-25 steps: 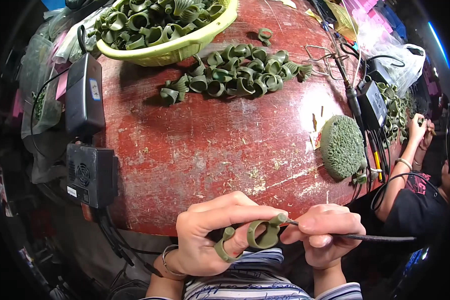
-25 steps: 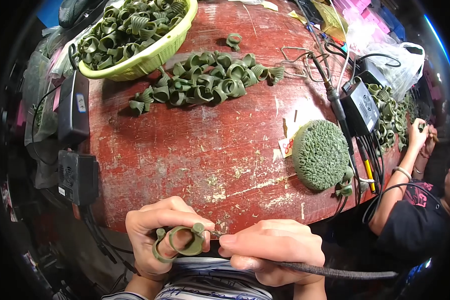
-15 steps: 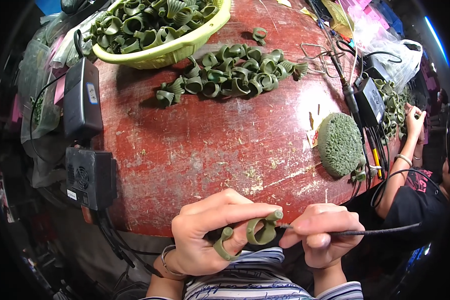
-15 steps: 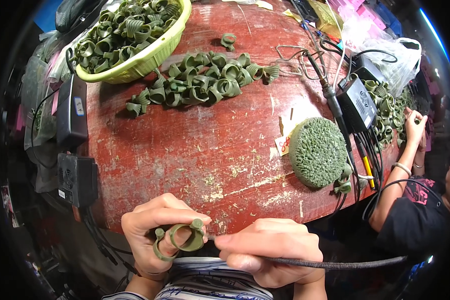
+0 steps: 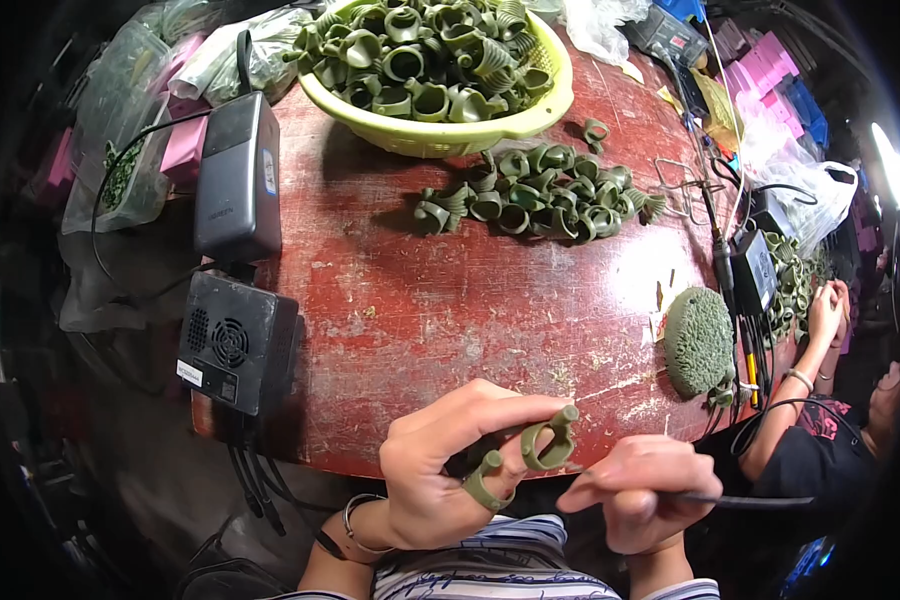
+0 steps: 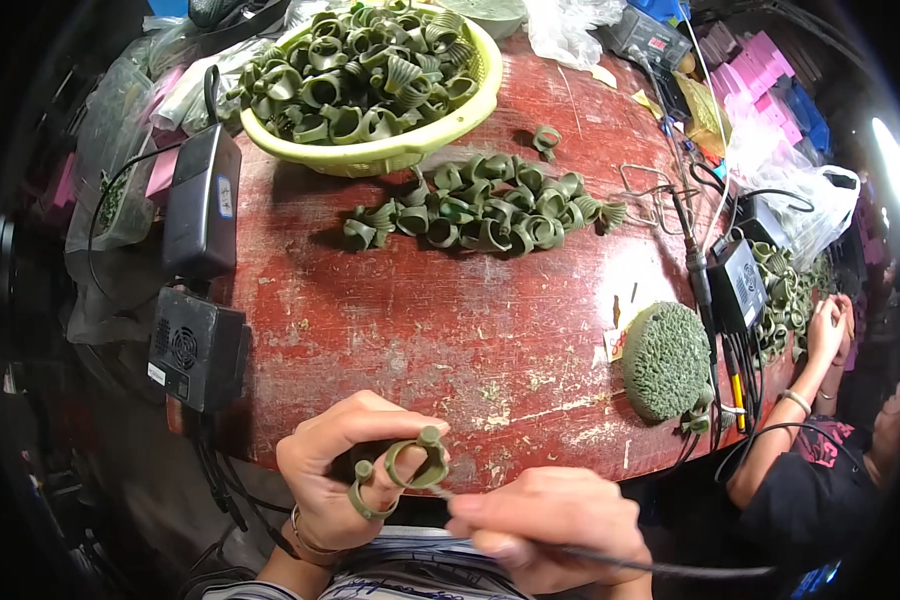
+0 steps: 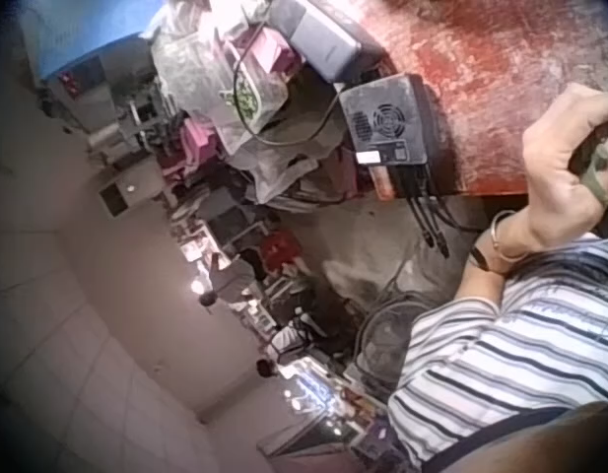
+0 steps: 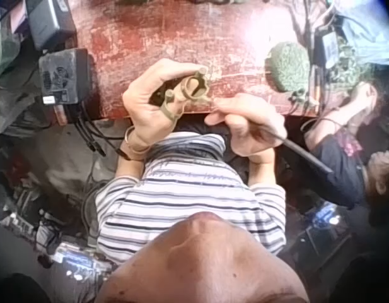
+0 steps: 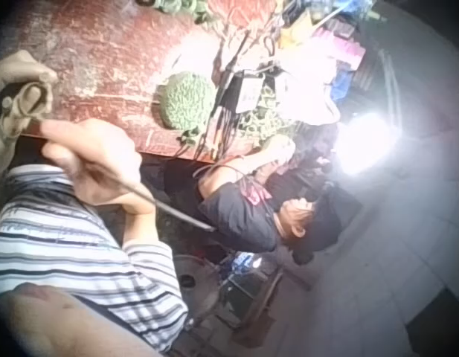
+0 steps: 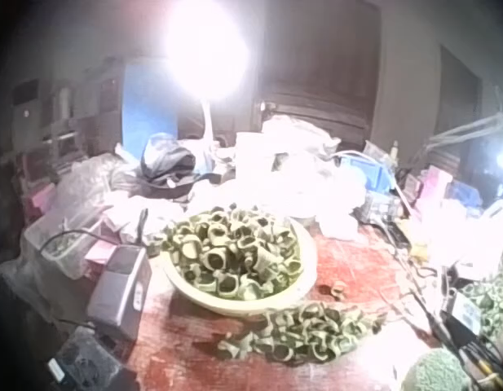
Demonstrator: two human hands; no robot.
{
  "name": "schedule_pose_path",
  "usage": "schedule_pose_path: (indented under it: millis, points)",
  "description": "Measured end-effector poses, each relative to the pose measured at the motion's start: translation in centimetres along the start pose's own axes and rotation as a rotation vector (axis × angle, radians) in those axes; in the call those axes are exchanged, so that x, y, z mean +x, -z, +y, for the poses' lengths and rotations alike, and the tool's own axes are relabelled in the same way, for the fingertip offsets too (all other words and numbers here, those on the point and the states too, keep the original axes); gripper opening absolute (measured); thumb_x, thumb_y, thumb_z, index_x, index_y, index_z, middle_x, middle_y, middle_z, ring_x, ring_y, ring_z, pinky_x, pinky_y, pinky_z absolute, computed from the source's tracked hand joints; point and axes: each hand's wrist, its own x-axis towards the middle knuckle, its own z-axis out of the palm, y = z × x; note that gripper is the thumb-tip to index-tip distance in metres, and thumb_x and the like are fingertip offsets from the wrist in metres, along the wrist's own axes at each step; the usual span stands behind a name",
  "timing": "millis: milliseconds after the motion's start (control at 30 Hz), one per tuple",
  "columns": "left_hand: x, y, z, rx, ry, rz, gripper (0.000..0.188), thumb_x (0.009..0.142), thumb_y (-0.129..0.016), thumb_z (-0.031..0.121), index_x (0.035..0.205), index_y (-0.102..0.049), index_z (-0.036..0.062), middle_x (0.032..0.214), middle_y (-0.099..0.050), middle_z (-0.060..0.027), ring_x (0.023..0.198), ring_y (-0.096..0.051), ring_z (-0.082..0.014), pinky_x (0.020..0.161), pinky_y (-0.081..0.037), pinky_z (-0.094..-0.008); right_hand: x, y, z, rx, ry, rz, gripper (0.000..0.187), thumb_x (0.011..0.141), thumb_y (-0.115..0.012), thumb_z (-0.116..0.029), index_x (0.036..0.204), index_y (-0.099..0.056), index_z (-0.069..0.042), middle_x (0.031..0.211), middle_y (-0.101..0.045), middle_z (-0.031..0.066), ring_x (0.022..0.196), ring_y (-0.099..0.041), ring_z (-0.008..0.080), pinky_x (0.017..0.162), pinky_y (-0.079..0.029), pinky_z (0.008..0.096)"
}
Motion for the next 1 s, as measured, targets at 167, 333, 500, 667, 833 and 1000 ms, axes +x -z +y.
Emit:
schedule_pose_path:
  millis: [167, 333, 500, 667, 833, 1000]
  points:
    - [-0.8, 0.0, -0.2, -0.084, -0.009, 0.085, 0.019, 0.079, -0.058, -0.002, 0.097, -0.062, -0.002, 0.082, -0.062, -0.0121, 0.07, -0.06, -0.0159, 0.062, -0.048, -0.0249, -0.6, -0.3, 0.2, 0.006, -0.108, 0.119, 0.016, 0.084, -0.058, -0.013, 0.088, -0.062, 0.001, 0.064, -0.064, 0.0118, 0.054, -0.062, 0.0175, 0.049, -0.05, 0.0265]
    - [0.0, -0.3, 0.3, -0.013, 0.01, 0.148, 0.024, 0.081, -0.065, 0.019, 0.087, -0.061, -0.0033, 0.076, -0.061, -0.0126, 0.066, -0.059, -0.0157, 0.059, -0.048, -0.026, 0.0, 0.0, 0.4, 0.006, 0.059, 0.005, 0.031, 0.09, -0.049, -0.031, 0.086, -0.053, -0.001, 0.047, -0.056, 0.0065, 0.044, -0.058, 0.0143, 0.042, -0.043, 0.0211]
    - [-0.5, -0.7, -0.5, 0.001, 0.032, 0.202, 0.025, 0.081, -0.064, 0.02, 0.085, -0.061, -0.0039, 0.078, -0.06, -0.0122, 0.066, -0.059, -0.0148, 0.057, -0.047, -0.024, -0.8, 0.5, 0.2, -0.047, -0.206, 0.006, 0.016, 0.081, -0.06, -0.007, 0.094, -0.063, 0.002, 0.062, -0.064, 0.0106, 0.052, -0.06, 0.0162, 0.05, -0.048, 0.0262]
    - [-0.5, -0.4, -1.7, -0.587, 0.256, 0.227, 0.036, 0.086, -0.053, 0.008, 0.118, -0.04, -0.0008, 0.103, -0.056, -0.0155, 0.074, -0.06, -0.0165, 0.05, -0.045, -0.0196, 3.2, 0.6, 1.9, -0.109, -0.251, -0.066, 0.019, 0.08, -0.056, 0.003, 0.097, -0.063, -0.002, 0.065, -0.06, 0.0098, 0.058, -0.059, 0.014, 0.053, -0.047, 0.0246]
    - [-0.2, -1.2, -2.1, -0.947, 0.34, 0.235, 0.04, 0.084, -0.049, 0.002, 0.122, -0.038, -0.0001, 0.109, -0.052, -0.0165, 0.077, -0.06, -0.0202, 0.048, -0.045, -0.0203, 7.4, -1.8, 7.4, -0.423, 0.145, -0.091, 0.02, 0.077, -0.061, 0.0, 0.096, -0.061, -0.002, 0.075, -0.053, 0.0122, 0.058, -0.055, 0.0249, 0.052, -0.043, 0.031]
    - [-1.7, -2.1, -4.6, -0.978, 0.283, 0.22, 0.023, 0.086, -0.053, 0.008, 0.107, -0.047, 0.0011, 0.1, -0.055, -0.0125, 0.075, -0.061, -0.0191, 0.046, -0.046, -0.0211, 6.8, -1.9, 10.6, -0.669, 0.211, -0.081, 0.018, 0.071, -0.066, -0.004, 0.087, -0.059, -0.001, 0.072, -0.048, 0.0122, 0.06, -0.054, 0.0288, 0.053, -0.043, 0.0349]
